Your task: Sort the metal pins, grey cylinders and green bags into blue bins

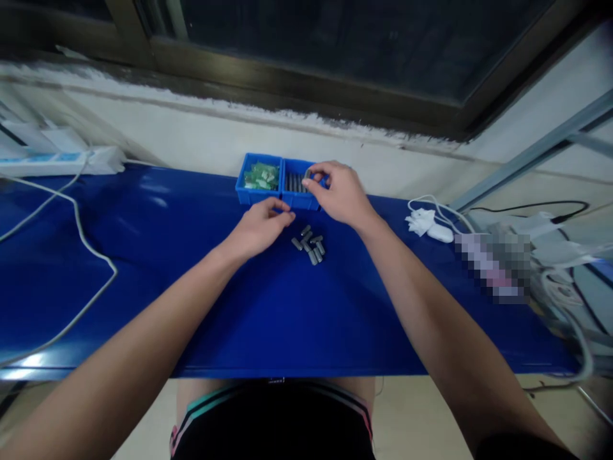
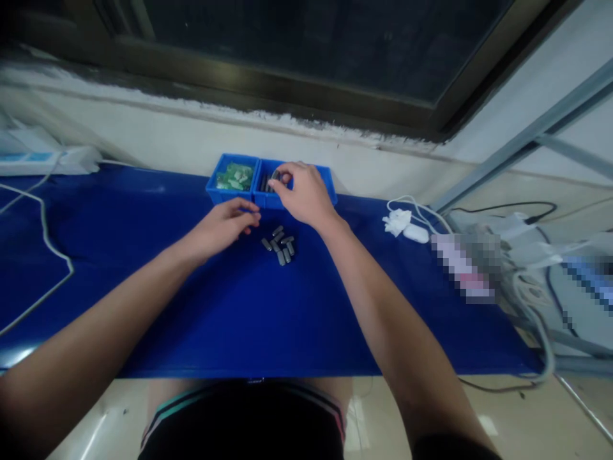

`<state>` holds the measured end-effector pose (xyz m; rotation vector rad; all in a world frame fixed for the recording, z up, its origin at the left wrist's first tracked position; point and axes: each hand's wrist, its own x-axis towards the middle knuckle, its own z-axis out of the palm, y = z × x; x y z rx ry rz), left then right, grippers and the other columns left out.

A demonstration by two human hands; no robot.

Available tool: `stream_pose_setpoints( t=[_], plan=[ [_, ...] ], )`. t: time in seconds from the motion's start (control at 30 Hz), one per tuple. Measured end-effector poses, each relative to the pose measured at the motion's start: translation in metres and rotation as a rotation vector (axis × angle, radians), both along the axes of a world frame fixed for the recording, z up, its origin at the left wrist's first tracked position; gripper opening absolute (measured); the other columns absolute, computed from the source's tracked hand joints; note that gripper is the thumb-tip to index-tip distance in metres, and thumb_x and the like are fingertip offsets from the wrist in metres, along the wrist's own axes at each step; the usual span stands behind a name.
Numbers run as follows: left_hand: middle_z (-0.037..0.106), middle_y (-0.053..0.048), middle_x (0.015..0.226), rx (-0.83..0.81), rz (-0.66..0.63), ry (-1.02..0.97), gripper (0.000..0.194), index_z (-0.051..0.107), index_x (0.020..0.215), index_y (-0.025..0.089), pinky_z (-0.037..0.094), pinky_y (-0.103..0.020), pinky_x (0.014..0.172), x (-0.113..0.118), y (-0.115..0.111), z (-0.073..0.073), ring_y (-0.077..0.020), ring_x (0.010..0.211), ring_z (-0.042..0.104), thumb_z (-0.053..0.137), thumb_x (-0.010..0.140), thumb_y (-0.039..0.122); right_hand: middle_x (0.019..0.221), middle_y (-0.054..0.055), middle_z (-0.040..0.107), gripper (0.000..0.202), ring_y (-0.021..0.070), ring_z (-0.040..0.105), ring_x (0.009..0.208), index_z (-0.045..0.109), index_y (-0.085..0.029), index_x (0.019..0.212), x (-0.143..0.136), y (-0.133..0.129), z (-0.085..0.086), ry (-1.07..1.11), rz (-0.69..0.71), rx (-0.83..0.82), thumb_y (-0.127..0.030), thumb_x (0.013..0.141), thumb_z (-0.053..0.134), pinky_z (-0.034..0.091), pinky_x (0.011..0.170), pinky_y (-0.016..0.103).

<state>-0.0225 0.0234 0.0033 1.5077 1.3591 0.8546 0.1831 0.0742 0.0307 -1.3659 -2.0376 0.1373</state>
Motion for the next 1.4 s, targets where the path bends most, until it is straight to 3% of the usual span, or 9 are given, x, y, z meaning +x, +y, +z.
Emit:
stream_pose_setpoints(
  t=[0.1,0.2,0.4,0.57,1.03,1.27,1.4],
  plan=[
    [0.082,-0.008,0.105,0.042,-0.045,0.214,0.032,0.075,0.116,0.023,0.053,-0.037,0.081,-0.001,-0.001,-0.002,-0.0258,0.094,0.075,0.071,0.095,0.046,0.113,0.008,0.082,0.025,0.0335,0.066,0.122,0.081,-0.024,0.119,-0.004,0.027,0.009,-0.181,-0.063,-0.196,-0.037,0.100,0.070,0.047,0.105,0.049],
    [0.084,-0.009,0.111,0.047,-0.085,0.279,0.035,0.075,0.120,0.024,0.054,-0.045,0.092,-0.001,-0.006,0.001,-0.0319,0.105,0.077,0.068,0.096,0.049,0.115,0.008,0.083,0.026,0.0376,0.058,0.136,0.080,-0.028,0.122,-0.013,0.049,0.014,-0.344,-0.119,-0.351,-0.039,0.103,0.068,0.039,0.108,0.054],
    [0.085,-0.006,0.110,0.027,-0.104,0.323,0.037,0.073,0.126,0.026,0.054,-0.045,0.094,0.004,-0.011,0.003,-0.0322,0.107,0.078,0.064,0.098,0.047,0.104,0.010,0.083,0.010,0.0399,0.053,0.136,0.085,-0.027,0.100,-0.029,0.086,0.010,-0.460,-0.092,-0.423,-0.033,0.092,0.082,0.031,0.107,0.055],
    [0.084,-0.003,0.109,0.016,-0.132,0.363,0.037,0.071,0.128,0.028,0.052,-0.043,0.086,0.007,-0.013,0.004,-0.0324,0.107,0.077,0.063,0.099,0.048,0.102,0.009,0.081,0.012,0.0372,0.056,0.130,0.086,-0.030,0.099,-0.036,0.107,-0.001,-0.466,-0.084,-0.419,-0.036,0.091,0.080,0.030,0.105,0.052],
    [0.084,-0.003,0.111,0.008,-0.159,0.388,0.038,0.072,0.129,0.028,0.050,-0.044,0.085,0.008,-0.015,0.005,-0.0329,0.108,0.077,0.062,0.099,0.048,0.102,0.004,0.086,0.023,0.0251,0.070,0.105,0.087,-0.029,0.103,-0.043,0.115,-0.003,-0.392,-0.134,-0.366,-0.019,0.087,0.075,0.028,0.099,0.044],
    [0.085,-0.002,0.112,0.014,-0.161,0.419,0.035,0.071,0.130,0.029,0.050,-0.044,0.085,0.009,-0.016,0.007,-0.0331,0.110,0.078,0.063,0.100,0.045,0.100,0.007,0.086,0.023,0.0265,0.072,0.104,0.087,-0.027,0.095,-0.049,0.118,-0.002,-0.372,-0.183,-0.327,-0.013,0.091,0.068,0.029,0.100,0.046],
    [0.085,-0.003,0.114,0.056,-0.180,0.491,0.035,0.071,0.131,0.030,0.052,-0.046,0.085,0.011,-0.019,0.007,-0.0341,0.109,0.078,0.061,0.102,0.046,0.105,0.008,0.086,0.018,0.0302,0.070,0.114,0.087,-0.026,0.096,-0.047,0.115,0.000,-0.355,-0.180,-0.302,-0.015,0.092,0.073,0.027,0.105,0.050]
  ],
)
